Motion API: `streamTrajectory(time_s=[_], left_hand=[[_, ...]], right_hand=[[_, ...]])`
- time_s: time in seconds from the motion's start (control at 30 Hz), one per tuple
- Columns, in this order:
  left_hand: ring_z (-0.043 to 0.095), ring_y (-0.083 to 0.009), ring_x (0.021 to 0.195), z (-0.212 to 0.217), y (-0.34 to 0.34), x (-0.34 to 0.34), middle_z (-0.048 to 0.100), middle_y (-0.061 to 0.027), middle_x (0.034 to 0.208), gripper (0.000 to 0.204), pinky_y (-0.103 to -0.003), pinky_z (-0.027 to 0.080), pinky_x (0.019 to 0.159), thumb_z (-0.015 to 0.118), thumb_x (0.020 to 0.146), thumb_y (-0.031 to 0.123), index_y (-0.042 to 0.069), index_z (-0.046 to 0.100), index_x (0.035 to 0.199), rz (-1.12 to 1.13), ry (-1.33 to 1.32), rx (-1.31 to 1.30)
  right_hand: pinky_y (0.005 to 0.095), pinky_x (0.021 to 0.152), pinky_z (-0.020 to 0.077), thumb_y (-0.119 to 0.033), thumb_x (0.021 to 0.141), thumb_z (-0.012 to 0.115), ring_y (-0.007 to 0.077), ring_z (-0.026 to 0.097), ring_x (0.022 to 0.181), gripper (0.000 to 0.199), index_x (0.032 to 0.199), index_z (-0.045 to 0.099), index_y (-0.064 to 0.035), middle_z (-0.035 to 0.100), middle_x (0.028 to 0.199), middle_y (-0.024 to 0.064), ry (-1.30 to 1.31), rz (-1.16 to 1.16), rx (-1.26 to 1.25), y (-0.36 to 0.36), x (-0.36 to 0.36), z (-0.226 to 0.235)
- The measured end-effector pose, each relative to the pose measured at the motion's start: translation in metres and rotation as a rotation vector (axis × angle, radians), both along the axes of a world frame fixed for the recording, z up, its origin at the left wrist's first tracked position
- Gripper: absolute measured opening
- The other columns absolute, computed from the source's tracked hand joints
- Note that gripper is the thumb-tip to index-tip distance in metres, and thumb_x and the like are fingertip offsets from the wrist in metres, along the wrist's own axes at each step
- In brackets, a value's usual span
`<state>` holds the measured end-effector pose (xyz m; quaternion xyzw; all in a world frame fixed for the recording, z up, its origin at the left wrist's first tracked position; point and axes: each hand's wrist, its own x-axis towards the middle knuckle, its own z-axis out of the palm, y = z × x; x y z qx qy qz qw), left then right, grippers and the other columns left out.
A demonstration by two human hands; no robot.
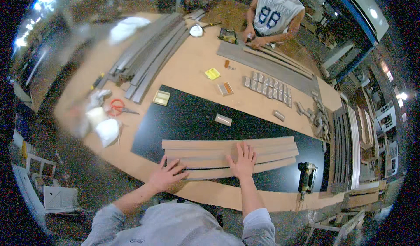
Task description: Aligning and fastening small wooden blocks to larger curved wooden slats using a pneumatic nail gun.
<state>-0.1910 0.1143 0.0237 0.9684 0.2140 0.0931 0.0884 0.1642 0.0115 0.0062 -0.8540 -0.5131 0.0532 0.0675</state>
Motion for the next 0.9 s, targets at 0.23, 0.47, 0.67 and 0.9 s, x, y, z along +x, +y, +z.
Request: streamTrajectory(time_s=[0.23, 0.47, 0.67, 0.9], left_hand=[[0.053, -0.0204, 0.131, -0.012, 0.032, 0.011, 0.06, 0.002, 0.135, 0.047, -0.054, 0.035, 0.118, 0.063, 0.086, 0.017, 0.019, 0.061, 0.133, -0.084, -0.007, 0.141], [0.052, -0.0232, 0.132, -0.025, 0.042, 0.024, 0.059, -0.0044, 0.133, 0.039, -0.057, 0.032, 0.118, 0.071, 0.088, 0.03, 0.016, 0.063, 0.124, -0.01, -0.114, -0.054], [0.04, -0.0327, 0.146, -0.022, 0.033, 0.051, 0.046, -0.0136, 0.154, 0.062, -0.064, 0.023, 0.121, 0.071, 0.089, 0.05, 0.017, 0.059, 0.14, 0.163, -0.15, -0.021], [0.035, -0.0311, 0.149, -0.009, 0.062, 0.006, 0.044, -0.0127, 0.158, 0.072, -0.06, 0.016, 0.125, 0.074, 0.083, 0.054, 0.023, 0.057, 0.145, 0.139, -0.096, -0.067]], right_hand=[[0.0642, 0.124, 0.0139, -0.061, 0.094, 0.059, 0.04, 0.017, 0.156, 0.082, 0.159, 0.036, -0.018, 0.024, 0.169, 0.0142, 0.051, -0.06, -0.032, 0.031, 0.006, 0.005], [0.0639, 0.125, 0.0083, -0.063, 0.097, 0.052, 0.0398, 0.016, 0.157, 0.081, 0.162, 0.031, -0.0192, 0.022, 0.17, 0.0135, 0.014, -0.119, -0.019, 0.035, -0.007, -0.007], [0.0652, 0.124, 0.0087, -0.059, 0.094, 0.056, 0.0402, 0.018, 0.155, 0.08, 0.16, 0.036, -0.0191, 0.027, 0.168, 0.0135, 0.013, -0.206, 0.023, 0.029, -0.044, -0.007], [0.0719, 0.117, 0.0164, -0.056, 0.095, 0.058, 0.0387, 0.029, 0.149, 0.07, 0.152, 0.047, -0.0178, 0.04, 0.158, 0.0106, -0.063, -0.183, 0.124, 0.034, -0.098, -0.007]])
